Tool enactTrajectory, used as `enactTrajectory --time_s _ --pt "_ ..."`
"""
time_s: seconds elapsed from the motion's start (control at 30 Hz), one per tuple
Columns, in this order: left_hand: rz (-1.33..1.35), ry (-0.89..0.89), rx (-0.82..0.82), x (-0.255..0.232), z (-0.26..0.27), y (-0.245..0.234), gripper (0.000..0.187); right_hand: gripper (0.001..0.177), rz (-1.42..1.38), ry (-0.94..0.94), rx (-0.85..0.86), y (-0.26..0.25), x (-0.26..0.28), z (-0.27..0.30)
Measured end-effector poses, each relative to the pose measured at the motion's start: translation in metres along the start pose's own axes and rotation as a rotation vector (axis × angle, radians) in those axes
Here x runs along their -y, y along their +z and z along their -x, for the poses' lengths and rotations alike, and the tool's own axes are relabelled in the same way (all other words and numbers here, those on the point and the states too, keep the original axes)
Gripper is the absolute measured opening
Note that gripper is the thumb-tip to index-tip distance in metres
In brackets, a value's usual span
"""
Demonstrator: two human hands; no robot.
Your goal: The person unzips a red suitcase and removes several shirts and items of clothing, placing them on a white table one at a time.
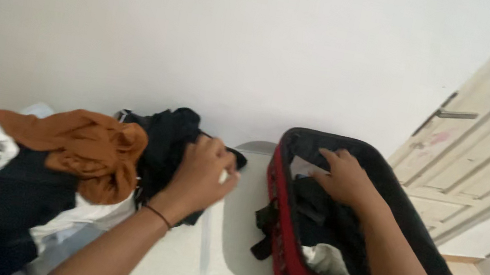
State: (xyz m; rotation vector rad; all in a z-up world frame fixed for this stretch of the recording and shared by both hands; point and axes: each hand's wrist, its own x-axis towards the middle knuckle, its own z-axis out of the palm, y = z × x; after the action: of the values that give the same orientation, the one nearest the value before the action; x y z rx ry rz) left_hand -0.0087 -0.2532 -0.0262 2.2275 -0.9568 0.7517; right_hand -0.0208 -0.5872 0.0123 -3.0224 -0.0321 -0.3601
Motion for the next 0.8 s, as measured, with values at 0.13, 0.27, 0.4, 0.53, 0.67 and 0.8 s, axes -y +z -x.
enactTrajectory --time_s 0.13,0.27,0.4,0.53,0.67,0.8 --pt "0.190 0.143 0.079 -0.045 -0.027 0.056 0.023 0.103 0.060 0.126 0.295 0.017 -0.055 0.022" --pt "0.150 0.198 0.368 -0.079 -0.050 0.097 0.047 0.140 0.145 0.202 0.532 0.018 -0.068 0.046" --pt "-0.095 0.182 0.860 -0.105 -0.074 0.118 0.084 0.157 0.223 0.231 0.646 0.023 -0.055 0.056" --pt "-0.022 0.064 1.317 -0.128 -0.089 0.137 0.090 0.159 0.310 0.185 0.676 0.019 -0.042 0.050" --pt "-0.122 0.078 1.431 -0.132 -0.089 0.167 0.075 0.152 0.227 0.120 0.683 0.018 -0.041 0.044" --pt "-0.359 0.133 1.151 -0.130 -0.055 0.197 0.067 0.128 0.187 0.052 0.545 0.030 -0.055 0.042"
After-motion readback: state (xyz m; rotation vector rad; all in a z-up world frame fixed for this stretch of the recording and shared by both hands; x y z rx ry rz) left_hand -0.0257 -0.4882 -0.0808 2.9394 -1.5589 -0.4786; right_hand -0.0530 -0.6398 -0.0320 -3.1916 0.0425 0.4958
